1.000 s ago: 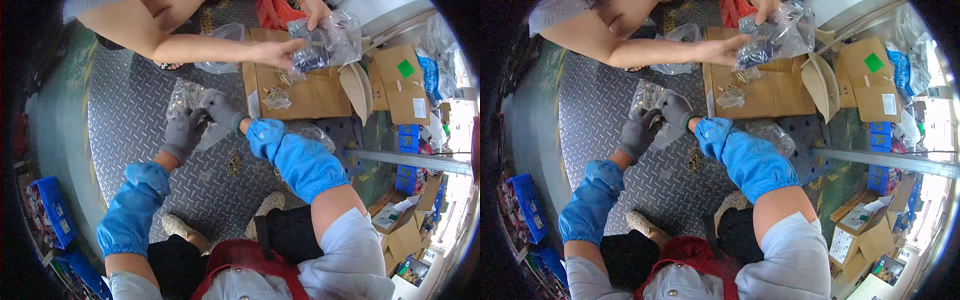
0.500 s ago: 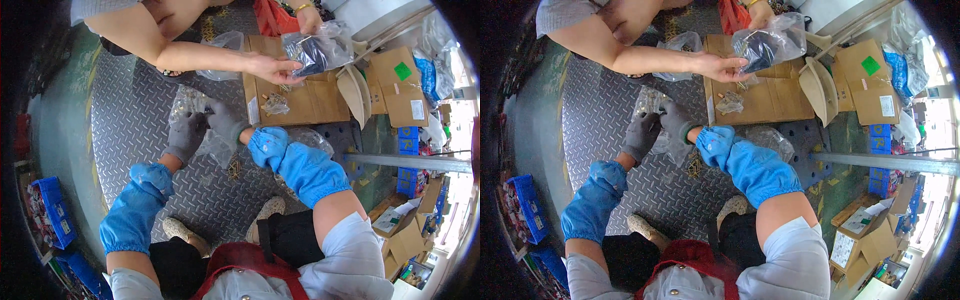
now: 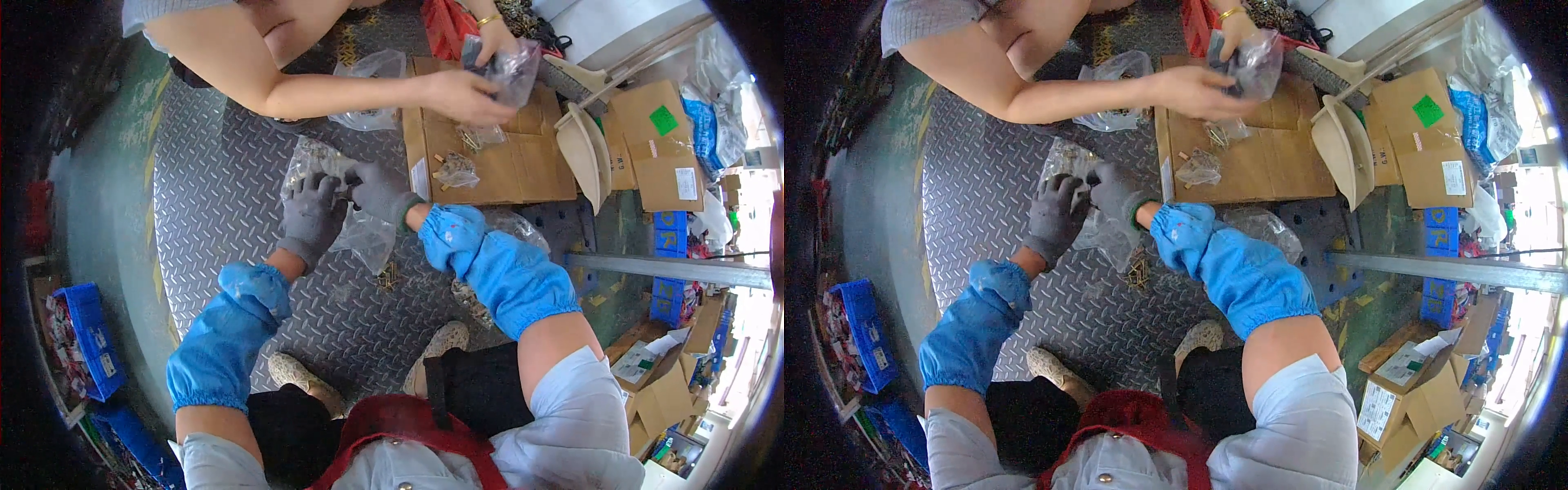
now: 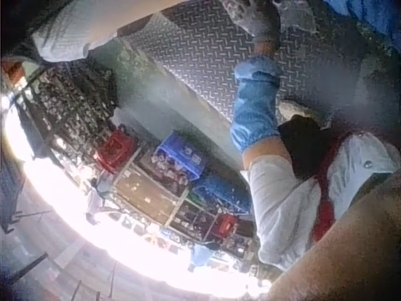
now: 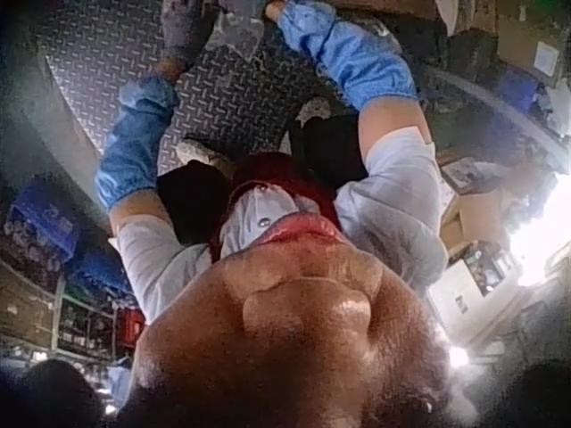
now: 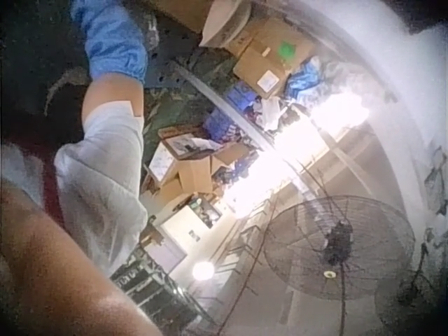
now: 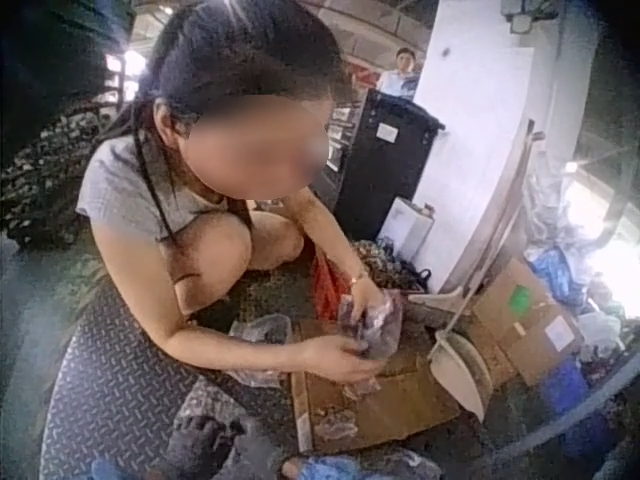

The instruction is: The person sorts small metal electronic components by hand into plastic bags and cardboard boxes.

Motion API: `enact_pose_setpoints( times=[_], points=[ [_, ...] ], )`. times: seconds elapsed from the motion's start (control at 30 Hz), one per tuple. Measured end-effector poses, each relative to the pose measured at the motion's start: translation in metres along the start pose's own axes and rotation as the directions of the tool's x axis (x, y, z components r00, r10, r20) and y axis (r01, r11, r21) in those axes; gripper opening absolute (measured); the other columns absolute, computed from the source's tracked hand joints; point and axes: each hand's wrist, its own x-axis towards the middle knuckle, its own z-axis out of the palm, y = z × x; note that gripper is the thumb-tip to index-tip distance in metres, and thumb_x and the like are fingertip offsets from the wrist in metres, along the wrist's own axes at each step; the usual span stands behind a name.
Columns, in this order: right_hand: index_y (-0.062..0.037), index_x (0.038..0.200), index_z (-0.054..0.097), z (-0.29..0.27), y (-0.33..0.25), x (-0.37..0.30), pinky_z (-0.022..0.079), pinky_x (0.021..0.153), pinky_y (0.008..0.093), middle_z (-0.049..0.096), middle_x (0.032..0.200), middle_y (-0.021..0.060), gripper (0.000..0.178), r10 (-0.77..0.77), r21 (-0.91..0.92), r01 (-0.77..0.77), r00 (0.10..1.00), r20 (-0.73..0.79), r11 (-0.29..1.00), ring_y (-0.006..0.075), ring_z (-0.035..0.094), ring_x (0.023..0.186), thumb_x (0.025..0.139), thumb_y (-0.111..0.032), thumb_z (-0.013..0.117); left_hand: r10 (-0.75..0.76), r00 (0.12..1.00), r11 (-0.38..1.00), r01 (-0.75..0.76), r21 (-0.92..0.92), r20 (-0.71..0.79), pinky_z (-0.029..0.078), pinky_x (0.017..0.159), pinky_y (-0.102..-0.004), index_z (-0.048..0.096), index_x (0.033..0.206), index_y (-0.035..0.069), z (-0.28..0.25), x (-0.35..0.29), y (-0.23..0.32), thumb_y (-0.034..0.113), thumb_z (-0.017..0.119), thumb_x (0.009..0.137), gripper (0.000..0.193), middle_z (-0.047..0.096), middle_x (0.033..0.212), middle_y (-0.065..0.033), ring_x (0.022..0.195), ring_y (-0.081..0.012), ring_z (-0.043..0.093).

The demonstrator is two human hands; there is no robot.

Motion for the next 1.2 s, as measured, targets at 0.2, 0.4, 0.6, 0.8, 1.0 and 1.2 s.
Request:
enact_pose_setpoints(
  times=[0.2,0.4,0.6,0.8,1.0,1.2],
  points=[
    [-0.003,0.096,0.065,-0.019,-0.017,-0.007,0.048,0.063,0.0332,0.065,0.084,0.0139,0.028,0.082,-0.016,-0.083,0.898,0.433,0.996,0.0217,0.061,0.073,0.069,-0.007,0.058,-0.381,0.823,0.918,0.39,0.068,0.421,0.046,0.082,-0.0448,0.052,0.109,0.008,0.003,-0.007,-0.024,0.022,0.055,0.077,0.035,0.058,0.103,-0.0194,0.095,-0.0375,0.058],
    [-0.0031,0.091,0.067,-0.026,-0.014,-0.027,0.046,0.058,0.0285,0.065,0.081,0.0063,0.022,-0.17,0.183,0.029,0.529,0.831,0.983,0.0123,0.058,0.071,0.071,-0.01,0.06,-0.334,0.888,0.905,0.396,-0.157,0.317,0.045,0.074,-0.0479,0.059,0.089,0.003,0.01,-0.005,-0.059,0.023,0.051,0.078,0.024,0.059,0.088,-0.025,0.089,-0.0403,0.058],
    [-0.0088,0.091,0.067,0.044,0.076,-0.069,0.046,0.067,0.0411,0.065,0.09,0.0145,0.032,0.04,-0.293,0.645,0.376,0.926,0.706,0.0305,0.061,0.08,0.067,-0.03,0.068,-0.488,0.831,0.757,0.556,-0.344,0.268,0.047,0.069,-0.0421,0.062,0.084,0.001,0.003,0.022,-0.06,0.023,0.052,0.079,0.025,0.061,0.077,-0.0226,0.079,-0.0361,0.062],
    [-0.0036,0.087,0.066,0.071,0.067,-0.104,0.046,0.069,0.0467,0.064,0.081,0.0194,0.026,0.192,-0.464,0.355,0.588,0.786,0.812,0.0361,0.061,0.077,0.071,-0.024,0.061,-0.522,0.787,0.7,0.616,-0.362,0.329,0.047,0.066,-0.0399,0.062,0.086,-0.002,0.001,-0.001,-0.078,0.024,0.053,0.08,0.028,0.063,0.075,-0.0187,0.075,-0.0309,0.064],
    [-0.0039,0.098,0.063,0.029,-0.013,-0.057,0.045,0.081,0.0463,0.062,0.094,0.0208,0.041,-0.14,-0.297,0.353,0.819,0.557,0.887,0.0373,0.059,0.088,0.082,-0.04,0.05,-0.439,0.828,0.765,0.548,-0.338,0.349,0.047,0.067,-0.0387,0.062,0.088,-0.001,0.005,-0.001,-0.074,0.022,0.054,0.08,0.026,0.063,0.078,-0.0208,0.077,-0.0334,0.063],
    [-0.0044,0.098,0.063,0.021,-0.017,0.008,0.047,0.077,0.0437,0.062,0.094,0.0211,0.033,-0.308,-0.326,0.31,0.95,0.06,0.893,0.0363,0.06,0.087,0.08,-0.029,0.051,-0.295,0.885,0.76,0.446,-0.473,0.361,0.048,0.067,-0.0379,0.062,0.091,-0.002,-0.002,0.008,-0.058,0.023,0.059,0.08,0.027,0.065,0.08,-0.0173,0.074,-0.0283,0.064]
  ],
)
